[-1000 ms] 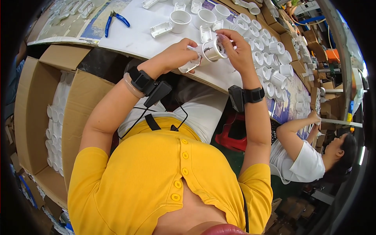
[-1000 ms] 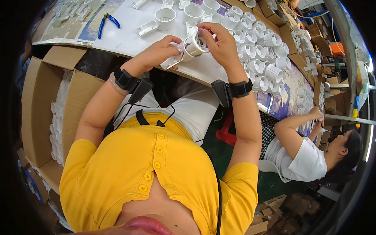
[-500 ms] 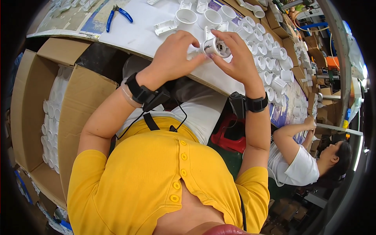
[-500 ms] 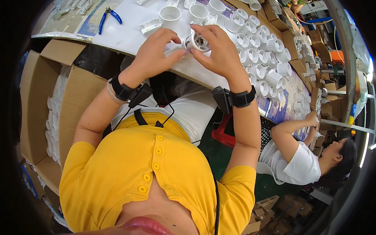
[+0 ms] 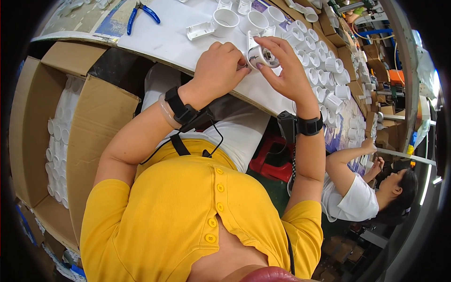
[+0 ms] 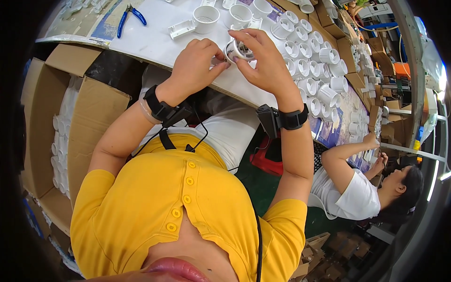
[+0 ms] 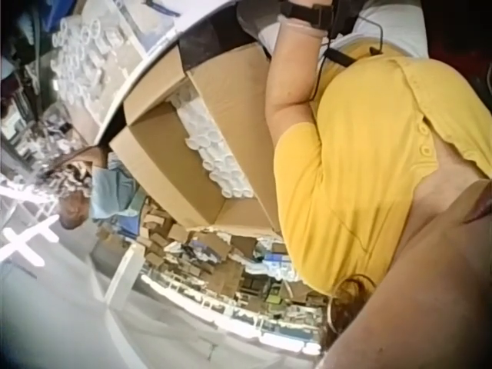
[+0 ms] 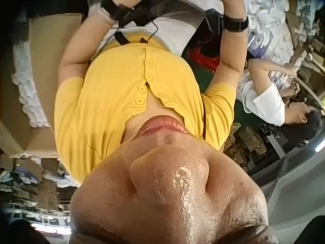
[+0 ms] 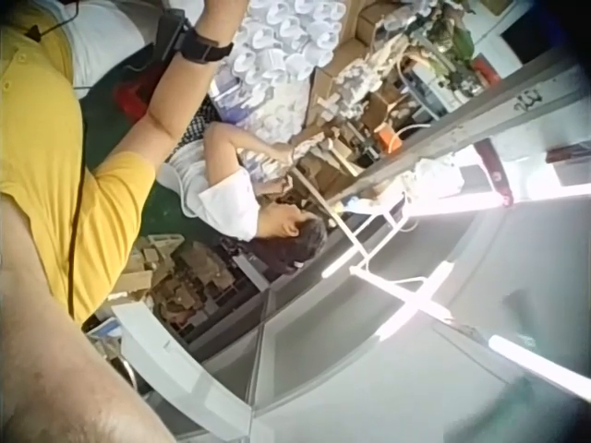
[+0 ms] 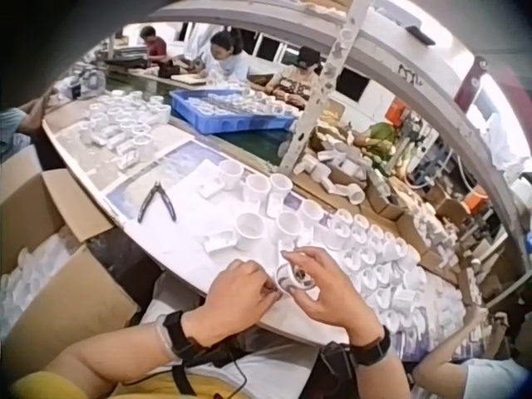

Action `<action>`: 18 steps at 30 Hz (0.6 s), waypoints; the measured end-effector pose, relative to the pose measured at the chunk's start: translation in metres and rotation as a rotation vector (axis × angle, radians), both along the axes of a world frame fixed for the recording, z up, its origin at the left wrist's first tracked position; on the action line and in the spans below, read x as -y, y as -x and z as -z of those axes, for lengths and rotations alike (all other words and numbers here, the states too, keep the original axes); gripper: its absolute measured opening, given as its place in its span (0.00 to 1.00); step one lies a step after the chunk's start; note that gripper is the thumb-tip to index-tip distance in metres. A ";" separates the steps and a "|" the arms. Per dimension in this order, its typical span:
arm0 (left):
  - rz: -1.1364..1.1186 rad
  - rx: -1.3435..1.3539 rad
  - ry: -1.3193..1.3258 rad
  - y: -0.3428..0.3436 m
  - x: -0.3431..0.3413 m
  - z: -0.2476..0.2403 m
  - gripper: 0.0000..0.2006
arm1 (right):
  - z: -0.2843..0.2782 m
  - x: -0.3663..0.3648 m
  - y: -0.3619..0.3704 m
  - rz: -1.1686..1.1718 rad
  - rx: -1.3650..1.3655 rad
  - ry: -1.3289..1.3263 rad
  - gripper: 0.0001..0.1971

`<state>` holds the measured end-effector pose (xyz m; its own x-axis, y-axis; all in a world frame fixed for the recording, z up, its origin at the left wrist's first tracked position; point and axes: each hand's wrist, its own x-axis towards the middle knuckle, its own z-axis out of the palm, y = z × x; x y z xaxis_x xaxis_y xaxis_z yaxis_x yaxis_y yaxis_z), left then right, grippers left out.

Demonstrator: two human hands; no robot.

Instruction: The person trims a white plastic housing using shears, places it into a box, and picks up another housing. They then thread the wires of a small fan through the housing and press the fan into place by hand.

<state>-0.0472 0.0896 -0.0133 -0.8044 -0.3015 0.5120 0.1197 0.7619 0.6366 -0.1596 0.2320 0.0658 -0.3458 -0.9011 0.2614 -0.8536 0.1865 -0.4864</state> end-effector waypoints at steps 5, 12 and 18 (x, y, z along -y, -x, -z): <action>0.019 0.032 -0.049 0.004 0.001 0.005 0.06 | -0.002 -0.001 0.001 -0.019 0.013 -0.006 0.24; 0.072 0.092 -0.027 0.003 0.004 0.001 0.06 | -0.011 -0.003 0.016 -0.129 0.030 -0.092 0.25; 0.092 -0.090 0.250 0.004 0.006 0.004 0.05 | -0.018 0.003 0.027 -0.217 -0.031 -0.271 0.26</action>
